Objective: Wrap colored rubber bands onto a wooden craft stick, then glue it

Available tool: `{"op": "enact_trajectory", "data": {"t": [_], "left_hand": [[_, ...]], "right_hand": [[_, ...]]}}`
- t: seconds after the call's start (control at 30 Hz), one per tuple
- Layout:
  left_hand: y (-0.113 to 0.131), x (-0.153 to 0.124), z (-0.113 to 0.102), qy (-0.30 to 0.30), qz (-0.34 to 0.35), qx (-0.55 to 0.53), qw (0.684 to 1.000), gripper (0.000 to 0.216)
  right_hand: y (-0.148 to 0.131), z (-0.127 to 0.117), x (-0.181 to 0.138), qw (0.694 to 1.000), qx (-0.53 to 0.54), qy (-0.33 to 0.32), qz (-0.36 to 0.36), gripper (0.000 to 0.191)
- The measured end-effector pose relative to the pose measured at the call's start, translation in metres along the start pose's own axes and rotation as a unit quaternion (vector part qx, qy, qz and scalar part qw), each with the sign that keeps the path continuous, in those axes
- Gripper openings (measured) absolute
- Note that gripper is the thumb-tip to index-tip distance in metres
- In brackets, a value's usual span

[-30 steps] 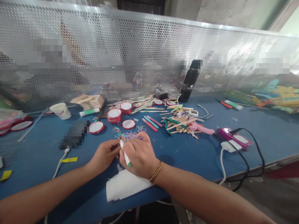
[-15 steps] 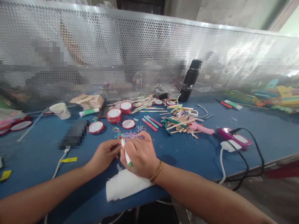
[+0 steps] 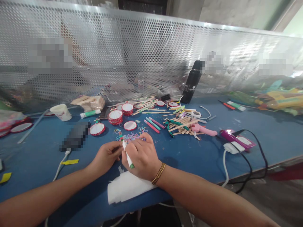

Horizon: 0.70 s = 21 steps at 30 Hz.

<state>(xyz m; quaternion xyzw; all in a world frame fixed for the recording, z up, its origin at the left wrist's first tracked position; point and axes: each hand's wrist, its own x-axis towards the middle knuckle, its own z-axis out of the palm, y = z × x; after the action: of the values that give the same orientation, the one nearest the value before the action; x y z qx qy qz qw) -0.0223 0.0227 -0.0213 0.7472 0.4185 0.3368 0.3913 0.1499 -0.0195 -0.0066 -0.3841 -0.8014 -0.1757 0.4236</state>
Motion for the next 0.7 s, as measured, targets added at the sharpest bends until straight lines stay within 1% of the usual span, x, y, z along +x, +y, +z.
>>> {"op": "enact_trajectory", "data": {"t": [0.17, 0.37, 0.7], "left_hand": [[0.0006, -0.0011, -0.0009, 0.003, 0.002, 0.011, 1.0, 0.033], [-0.0008, -0.0011, 0.0006, 0.005, 0.004, -0.014, 1.0, 0.031], [-0.003, -0.0007, 0.0003, 0.008, 0.004, -0.008, 1.0, 0.03]], "right_hand": [[-0.0006, -0.0005, -0.0001, 1.0, 0.0, 0.002, -0.003, 0.015], [-0.0011, -0.0006, -0.0002, 1.0, 0.01, 0.006, -0.004, 0.014], [-0.0003, 0.001, -0.0003, 1.0, 0.018, -0.005, 0.001, 0.013]]}}
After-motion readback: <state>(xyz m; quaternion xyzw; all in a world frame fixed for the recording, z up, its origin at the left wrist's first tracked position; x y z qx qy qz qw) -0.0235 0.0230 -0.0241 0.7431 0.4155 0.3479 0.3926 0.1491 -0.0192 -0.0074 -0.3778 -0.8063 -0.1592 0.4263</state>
